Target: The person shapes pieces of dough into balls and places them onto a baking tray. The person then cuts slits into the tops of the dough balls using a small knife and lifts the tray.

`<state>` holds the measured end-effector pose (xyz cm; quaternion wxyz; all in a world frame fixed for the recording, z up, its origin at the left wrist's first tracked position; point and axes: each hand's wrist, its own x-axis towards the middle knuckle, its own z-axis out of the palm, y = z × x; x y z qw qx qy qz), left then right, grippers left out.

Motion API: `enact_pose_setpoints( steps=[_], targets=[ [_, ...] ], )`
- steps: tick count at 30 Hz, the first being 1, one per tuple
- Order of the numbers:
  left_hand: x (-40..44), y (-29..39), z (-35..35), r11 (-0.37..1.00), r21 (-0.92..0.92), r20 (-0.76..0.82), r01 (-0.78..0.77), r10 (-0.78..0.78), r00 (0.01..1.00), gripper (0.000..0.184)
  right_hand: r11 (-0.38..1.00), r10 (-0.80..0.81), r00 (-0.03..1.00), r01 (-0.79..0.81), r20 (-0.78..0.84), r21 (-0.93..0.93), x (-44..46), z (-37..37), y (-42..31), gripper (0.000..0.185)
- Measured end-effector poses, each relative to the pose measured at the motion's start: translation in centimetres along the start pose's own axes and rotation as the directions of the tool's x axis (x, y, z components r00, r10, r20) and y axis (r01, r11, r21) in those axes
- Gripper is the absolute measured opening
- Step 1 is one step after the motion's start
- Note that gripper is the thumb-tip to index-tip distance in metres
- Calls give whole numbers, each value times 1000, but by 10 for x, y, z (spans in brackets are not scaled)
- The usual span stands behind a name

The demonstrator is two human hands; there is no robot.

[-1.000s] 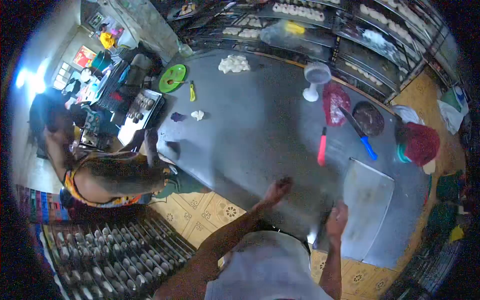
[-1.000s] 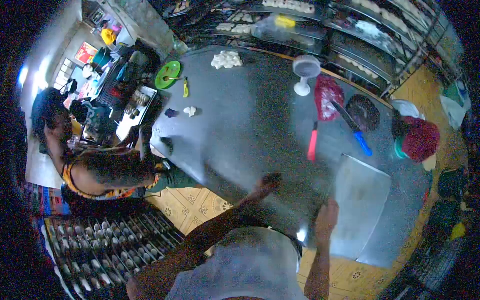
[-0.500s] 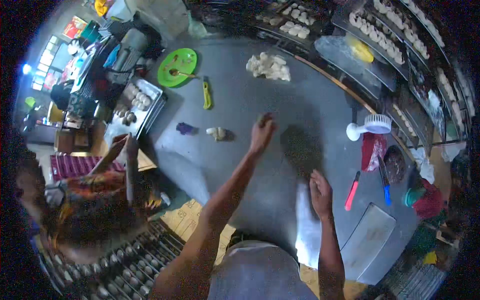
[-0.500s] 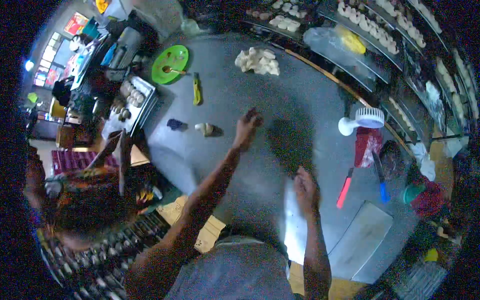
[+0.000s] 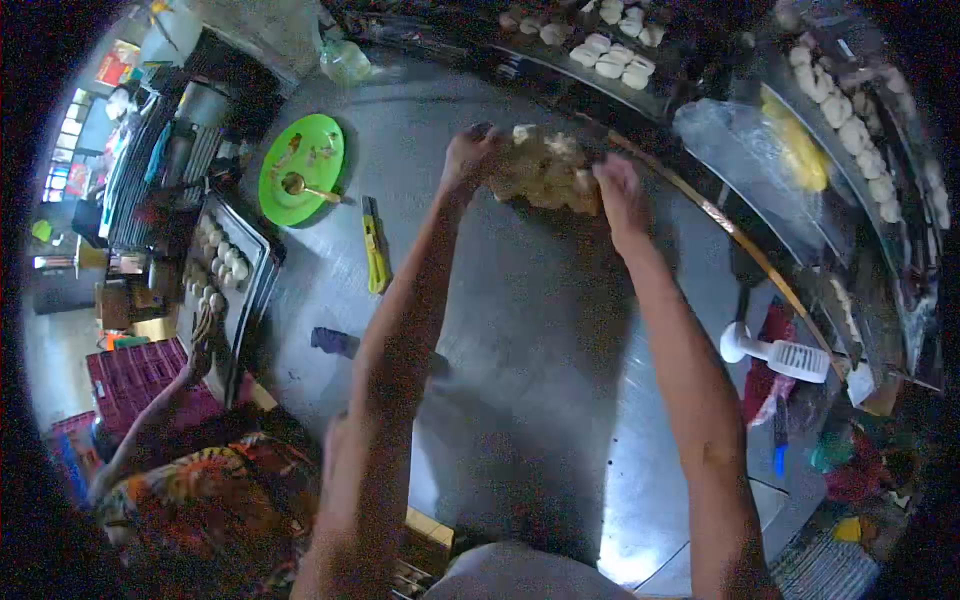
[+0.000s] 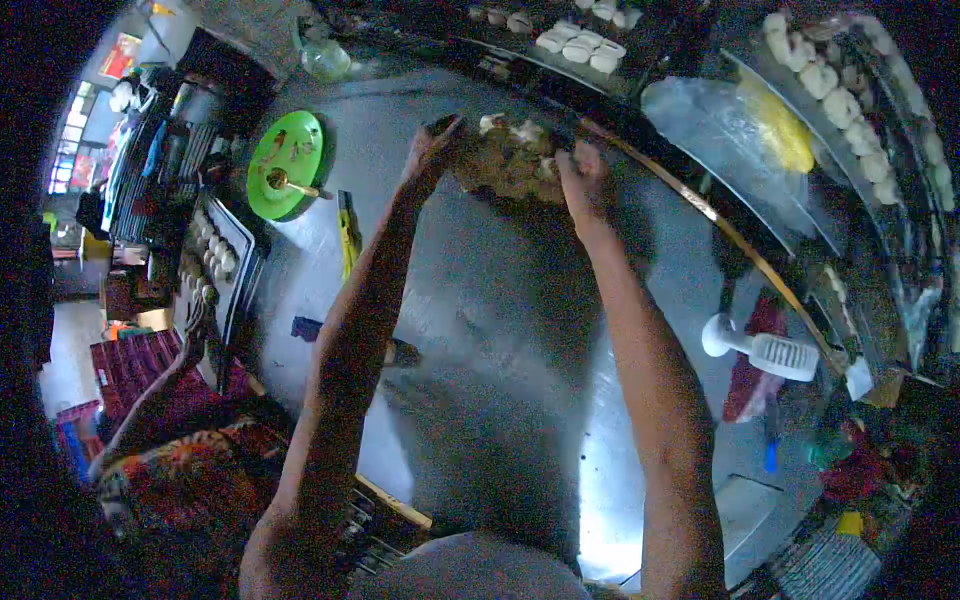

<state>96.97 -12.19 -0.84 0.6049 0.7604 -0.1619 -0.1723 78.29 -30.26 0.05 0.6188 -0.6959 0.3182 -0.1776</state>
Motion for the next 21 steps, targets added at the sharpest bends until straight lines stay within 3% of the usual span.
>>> enact_pose_setpoints(
  steps=[2, 3, 5, 6, 7, 8, 9, 10, 12, 13, 15, 16, 18, 19, 20, 21],
  targets=[
    [5, 13, 4, 966, 176, -22, 187, -186, 982, 47, 981, 161, 983, -151, -82, 124, 38, 29, 19, 48],
    [7, 14, 3, 964, 181, -21, 195, -194, 981, 47, 901, 421, 906, -413, -43, 129, 25, 35, -26, 47],
    [11, 5, 0, 965, 97, 195, 244, -259, 946, 47, 896, 403, 914, -406, 56, 177, 23, 40, -32, 45],
    [32, -46, 1, 965, 125, 339, -231, 178, 924, 47, 893, 361, 921, -387, 148, 229, 24, 40, -29, 43],
    [32, -47, 7, 965, 127, 345, -228, 172, 923, 47, 952, 236, 956, -263, 174, 156, 66, 46, 37, 46],
    [30, -42, 16, 965, 203, 286, -168, 105, 952, 45, 999, 50, 999, -50, 8, 2, 59, 54, 36, 44],
    [26, -35, 24, 957, 272, 225, -105, 43, 974, 44, 972, -164, 978, 138, -127, -188, 46, 63, 30, 41],
    [16, -20, 27, 957, 270, 235, -108, 43, 971, 44, 971, -154, 987, 142, -52, -191, 38, 58, 17, 38],
    [-12, 18, 25, 999, 52, 289, 1, -16, 957, 40, 907, -421, 904, 420, -71, -28, 55, 75, 66, 37],
    [-19, 23, 19, 992, 81, 374, 95, -118, 920, 45, 986, -167, 976, 161, 143, 50, 38, 60, 36, 42],
    [-31, 15, 6, 995, -67, 442, 71, -34, 897, 49, 996, -85, 980, 83, 178, 17, 19, 52, 19, 53],
    [-45, 32, 11, 990, 28, 402, 135, -135, 906, 53, 999, 6, 987, 0, 158, -37, 10, 50, 9, 66],
    [-63, 1, 8, 972, -70, 354, 222, -184, 917, 45, 849, 344, 903, -416, 259, 326, -29, 30, -20, 75],
    [-99, 54, 9, 954, 61, 307, 295, -299, 904, 46, 978, -208, 892, 185, 402, 95, -39, 16, 32, 70],
    [-129, 49, -1, 974, -48, 396, 221, -185, 899, 49, 962, -266, 853, 206, 449, 178, -51, 3, 80, 65],
    [-160, 42, -11, 973, -161, 472, 163, -69, 879, 52, 942, -318, 811, 213, 491, 259, -96, -11, 70, 59]
  ],
)
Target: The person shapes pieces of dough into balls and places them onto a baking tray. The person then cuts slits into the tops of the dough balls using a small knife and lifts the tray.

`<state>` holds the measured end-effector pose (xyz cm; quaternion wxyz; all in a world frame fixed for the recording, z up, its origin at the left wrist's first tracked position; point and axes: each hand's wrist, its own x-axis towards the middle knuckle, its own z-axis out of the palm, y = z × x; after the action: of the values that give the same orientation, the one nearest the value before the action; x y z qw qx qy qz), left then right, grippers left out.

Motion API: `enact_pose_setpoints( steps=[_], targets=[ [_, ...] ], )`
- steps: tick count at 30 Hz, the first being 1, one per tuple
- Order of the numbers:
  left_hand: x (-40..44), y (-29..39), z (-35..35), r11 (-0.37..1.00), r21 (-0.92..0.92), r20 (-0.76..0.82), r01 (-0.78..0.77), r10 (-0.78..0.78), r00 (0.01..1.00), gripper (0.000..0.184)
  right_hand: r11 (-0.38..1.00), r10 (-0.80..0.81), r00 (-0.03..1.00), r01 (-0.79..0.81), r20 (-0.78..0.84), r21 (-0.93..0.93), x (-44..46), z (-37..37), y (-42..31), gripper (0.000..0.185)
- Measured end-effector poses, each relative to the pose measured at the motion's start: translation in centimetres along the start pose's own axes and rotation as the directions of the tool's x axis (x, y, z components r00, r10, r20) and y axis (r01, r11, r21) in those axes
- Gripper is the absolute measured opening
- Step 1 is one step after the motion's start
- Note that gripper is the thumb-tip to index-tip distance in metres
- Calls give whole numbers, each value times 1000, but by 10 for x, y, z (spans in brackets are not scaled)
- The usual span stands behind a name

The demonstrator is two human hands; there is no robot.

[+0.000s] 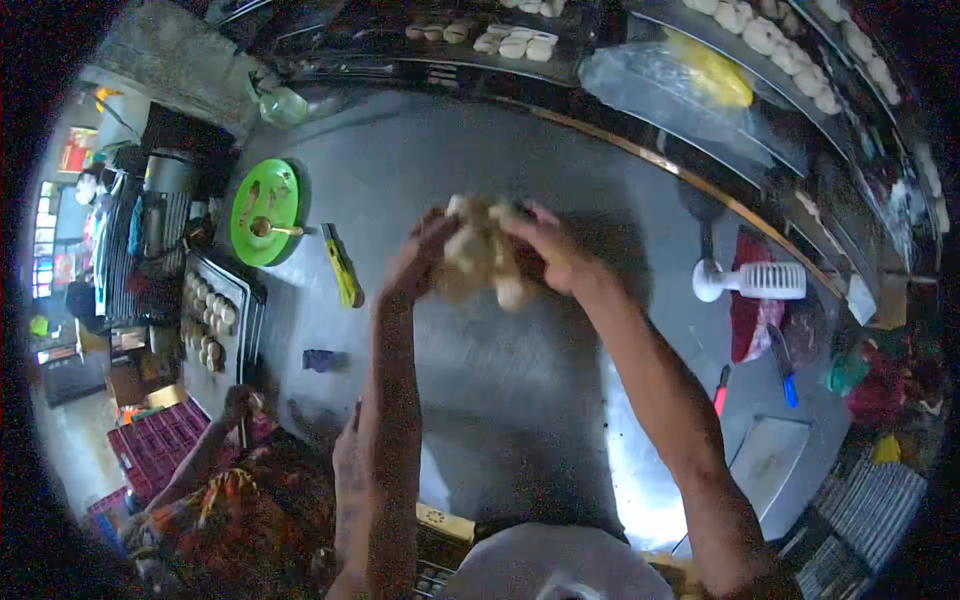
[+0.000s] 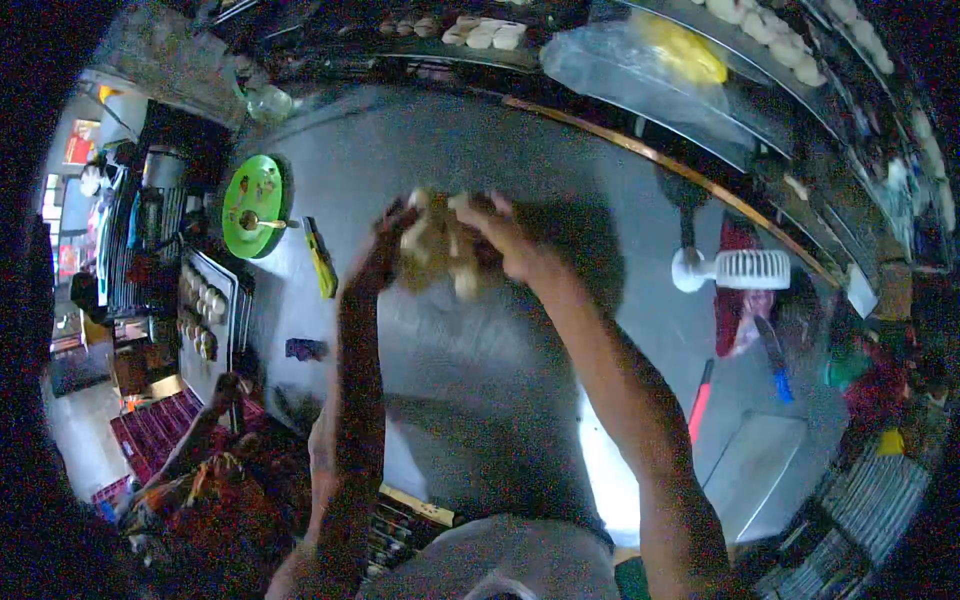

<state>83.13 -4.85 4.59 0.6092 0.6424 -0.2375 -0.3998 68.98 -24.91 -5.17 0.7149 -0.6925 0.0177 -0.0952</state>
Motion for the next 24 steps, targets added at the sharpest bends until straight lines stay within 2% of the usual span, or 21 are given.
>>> enact_pose_setpoints(
  steps=[1, 2, 3, 4, 5, 6, 7, 8, 9, 10, 11, 12, 13, 14, 15, 17, 20, 21, 22, 23, 24],
  targets=[
    [-37, -1, 16, 987, -45, -94, 153, -157, 983, 57, 934, 301, 952, -282, -58, 218, -39, 13, -38, 54],
    [-76, 9, 34, 949, -95, -176, 302, -315, 933, 63, 746, 576, 816, -499, -51, 440, -74, 27, -88, 49],
    [-112, 25, 53, 887, -208, -92, 413, -438, 894, 72, 595, 634, 770, -543, 69, 593, -108, 36, -135, 53],
    [-144, 24, 68, 861, -196, -57, 469, -488, 871, 77, 414, 662, 727, -557, 183, 720, -144, 47, -166, 56],
    [-173, -8, 78, 862, -286, -31, 420, -446, 894, 64, 581, 689, 722, -601, 61, 548, -179, 58, -169, 50],
    [-198, -33, 85, 883, -142, 12, 448, -451, 892, 48, 686, 702, 709, -646, -71, 333, -220, 69, -161, 44],
    [-218, -59, 95, 934, 148, -65, 324, -318, 946, 42, 864, 300, 875, -418, -379, -281, -273, 89, -115, 44],
    [-232, -75, 107, 889, 427, -99, 167, -138, 985, 37, 733, 246, 868, -458, -431, -504, -297, 91, -128, 43],
    [-244, -56, 127, 638, 767, -100, -64, 216, 971, 38, 548, 196, 866, -486, -460, -681, -321, 95, -142, 41],
    [-255, -57, 140, 646, 762, -148, -49, 247, 958, 37, 793, 377, 763, -559, -526, -242, -343, 97, -155, 39],
    [-265, -58, 151, 653, 757, -210, -29, 284, 936, 37, 812, 373, 723, -557, -581, -172, -371, 95, -147, 40],
    [-274, -56, 159, 654, 754, -171, -70, 298, 939, 36, 831, 378, 682, -548, -626, -94, -409, 89, -123, 41],
    [-279, -51, 171, 705, 701, -171, -105, 310, 935, 35, 703, 218, 771, -549, -598, -452, -453, 75, -92, 46],
    [-283, -49, 185, 748, 648, -175, -143, 329, 928, 33, 598, 213, 723, -629, -657, -497, -448, 62, -137, 48],
    [-285, -65, 194, 991, 125, -282, 38, -1, 959, 33, 484, 196, 674, -699, -713, -527, -437, 41, -187, 49],
    [-293, -56, 218, 826, 563, -96, -7, 74, 993, 34, 342, -92, 630, -707, -771, -619, -454, 10, -189, 50],
    [-311, -52, 255, 513, 848, 16, -135, 230, 973, 37, 274, -77, 603, -753, -794, -598, -477, -38, -175, 49],
    [-317, -49, 270, 527, 839, 7, -138, 244, 970, 44, 320, -40, 602, -749, -798, -581, -485, -49, -158, 51],
    [-326, -83, 274, 688, 724, -101, -47, 173, 980, 47, 376, 6, 620, -728, -784, -573, -490, -56, -137, 53],
    [-339, -113, 270, 812, 581, -215, 53, 90, 972, 50, 440, -85, 666, -643, -741, -627, -492, -61, -117, 57],
    [-348, -92, 280, 498, 861, -69, -103, 315, 946, 56, 452, -117, 722, -573, -682, -684, -494, -63, -97, 57]
  ],
)
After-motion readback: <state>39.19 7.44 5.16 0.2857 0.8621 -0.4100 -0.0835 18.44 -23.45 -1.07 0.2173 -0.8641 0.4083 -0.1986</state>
